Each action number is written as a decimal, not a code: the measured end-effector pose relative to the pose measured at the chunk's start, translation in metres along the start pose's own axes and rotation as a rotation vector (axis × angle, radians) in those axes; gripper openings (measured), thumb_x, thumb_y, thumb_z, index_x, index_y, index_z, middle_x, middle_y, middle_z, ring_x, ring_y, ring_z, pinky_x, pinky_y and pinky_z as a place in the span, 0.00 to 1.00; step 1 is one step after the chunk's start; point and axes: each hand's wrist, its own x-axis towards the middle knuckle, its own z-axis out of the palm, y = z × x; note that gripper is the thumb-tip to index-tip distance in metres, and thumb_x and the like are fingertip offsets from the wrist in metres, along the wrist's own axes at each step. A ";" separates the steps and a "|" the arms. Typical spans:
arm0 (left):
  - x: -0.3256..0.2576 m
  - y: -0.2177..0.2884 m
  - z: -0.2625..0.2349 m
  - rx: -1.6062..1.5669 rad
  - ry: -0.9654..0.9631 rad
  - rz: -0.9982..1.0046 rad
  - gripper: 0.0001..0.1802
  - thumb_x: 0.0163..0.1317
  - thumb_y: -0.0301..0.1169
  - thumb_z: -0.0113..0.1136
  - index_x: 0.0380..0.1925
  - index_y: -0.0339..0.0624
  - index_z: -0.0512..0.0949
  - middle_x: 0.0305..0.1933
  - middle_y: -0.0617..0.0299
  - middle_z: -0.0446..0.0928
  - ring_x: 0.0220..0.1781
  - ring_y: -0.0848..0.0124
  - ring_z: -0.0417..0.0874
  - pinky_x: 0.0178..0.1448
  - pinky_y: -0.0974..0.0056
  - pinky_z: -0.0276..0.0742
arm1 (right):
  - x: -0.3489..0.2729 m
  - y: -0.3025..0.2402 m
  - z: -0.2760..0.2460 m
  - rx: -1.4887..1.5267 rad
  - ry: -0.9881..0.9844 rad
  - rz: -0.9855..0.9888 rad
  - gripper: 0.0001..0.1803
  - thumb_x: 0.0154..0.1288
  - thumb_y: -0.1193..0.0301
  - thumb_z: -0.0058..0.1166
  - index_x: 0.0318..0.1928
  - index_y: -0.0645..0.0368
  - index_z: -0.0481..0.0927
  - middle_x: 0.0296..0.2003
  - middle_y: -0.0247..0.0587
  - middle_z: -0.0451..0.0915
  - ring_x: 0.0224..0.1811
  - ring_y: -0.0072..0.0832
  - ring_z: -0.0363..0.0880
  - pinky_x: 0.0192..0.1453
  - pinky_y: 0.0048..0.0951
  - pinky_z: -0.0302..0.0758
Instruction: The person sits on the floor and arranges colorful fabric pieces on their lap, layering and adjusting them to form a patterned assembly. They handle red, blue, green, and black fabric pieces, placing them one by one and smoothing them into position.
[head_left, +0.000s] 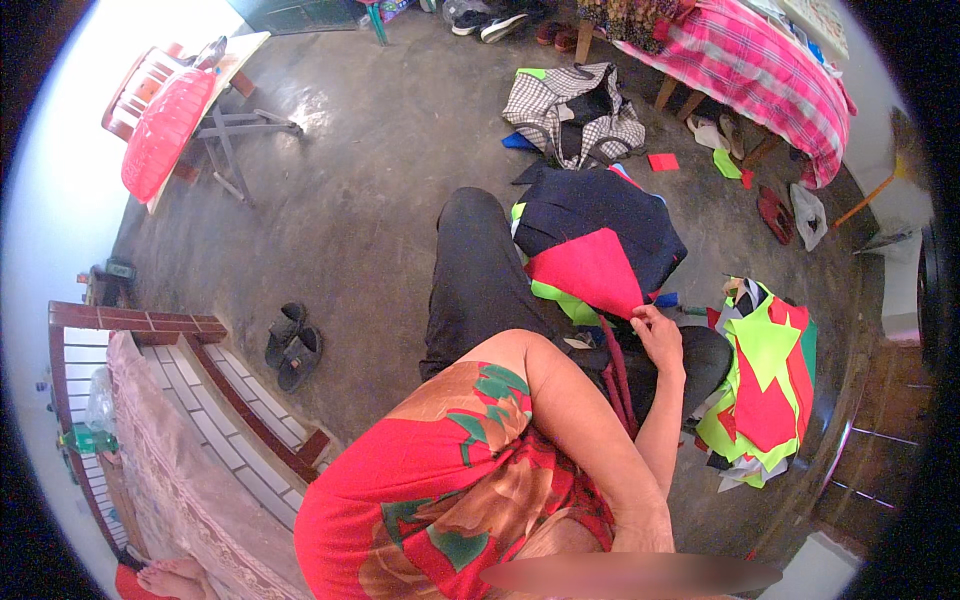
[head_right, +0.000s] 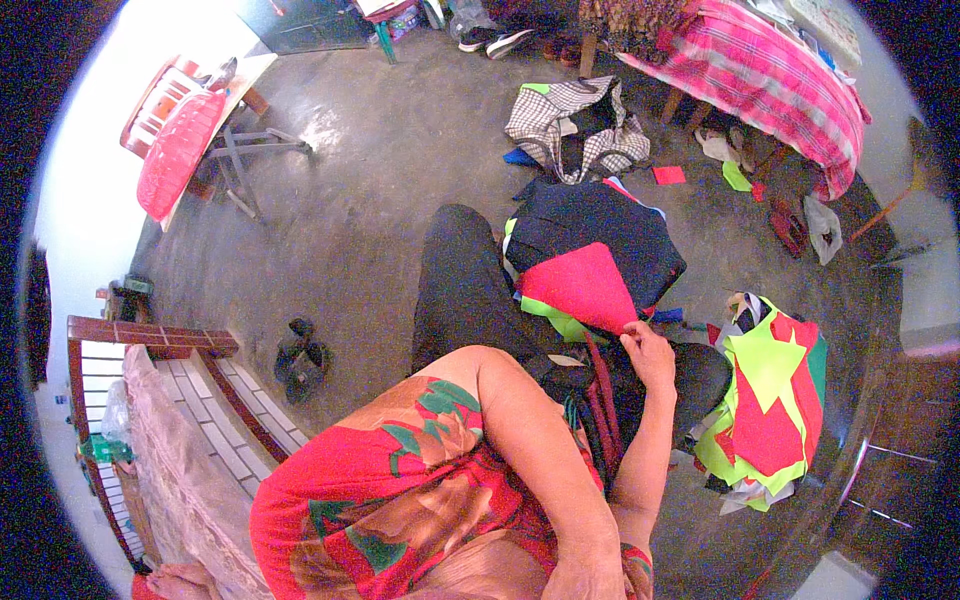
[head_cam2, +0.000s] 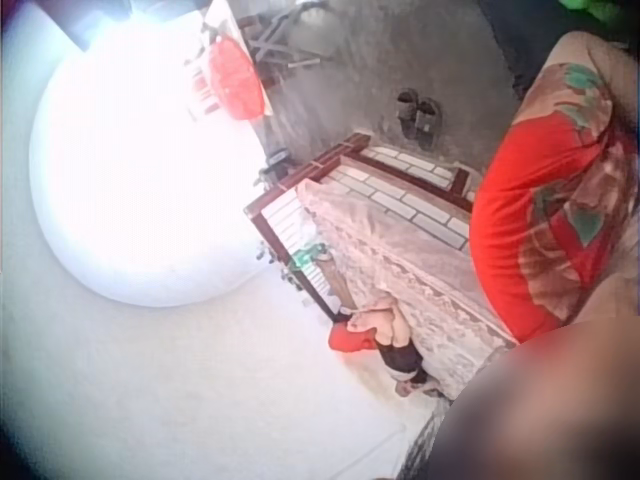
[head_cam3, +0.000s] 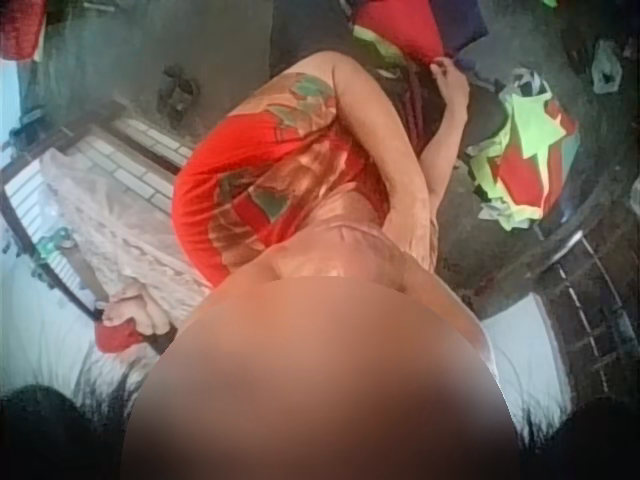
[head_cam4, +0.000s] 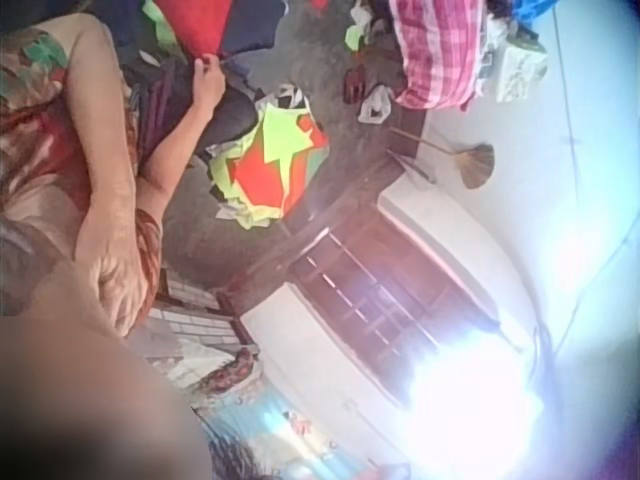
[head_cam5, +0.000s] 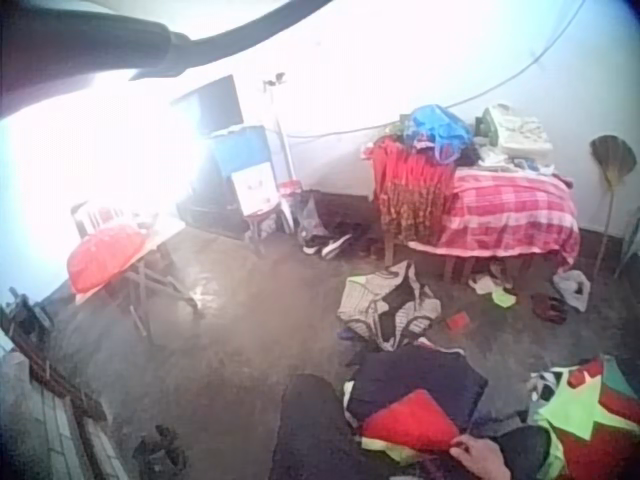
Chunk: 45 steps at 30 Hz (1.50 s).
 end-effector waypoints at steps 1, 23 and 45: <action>-0.001 0.000 0.000 0.001 -0.002 0.000 0.13 0.54 0.32 0.60 0.22 0.29 0.75 0.23 0.45 0.75 0.29 0.50 0.76 0.34 0.54 0.70 | 0.000 0.000 0.000 -0.002 -0.001 -0.003 0.14 0.58 0.61 0.54 0.44 0.49 0.77 0.35 0.43 0.82 0.39 0.43 0.80 0.42 0.40 0.74; -0.002 -0.002 0.003 0.025 -0.034 -0.027 0.14 0.53 0.32 0.61 0.21 0.29 0.74 0.22 0.43 0.74 0.27 0.49 0.75 0.32 0.54 0.70 | 0.000 0.001 0.000 -0.013 -0.010 -0.009 0.14 0.59 0.62 0.53 0.44 0.50 0.77 0.34 0.44 0.82 0.39 0.44 0.80 0.41 0.41 0.74; 0.006 0.008 -0.010 -0.309 -0.134 -0.205 0.18 0.57 0.35 0.58 0.20 0.28 0.70 0.18 0.45 0.69 0.20 0.58 0.71 0.24 0.57 0.62 | -0.002 -0.004 -0.003 -0.011 -0.011 0.008 0.14 0.59 0.61 0.54 0.44 0.51 0.77 0.35 0.42 0.82 0.40 0.40 0.80 0.42 0.39 0.74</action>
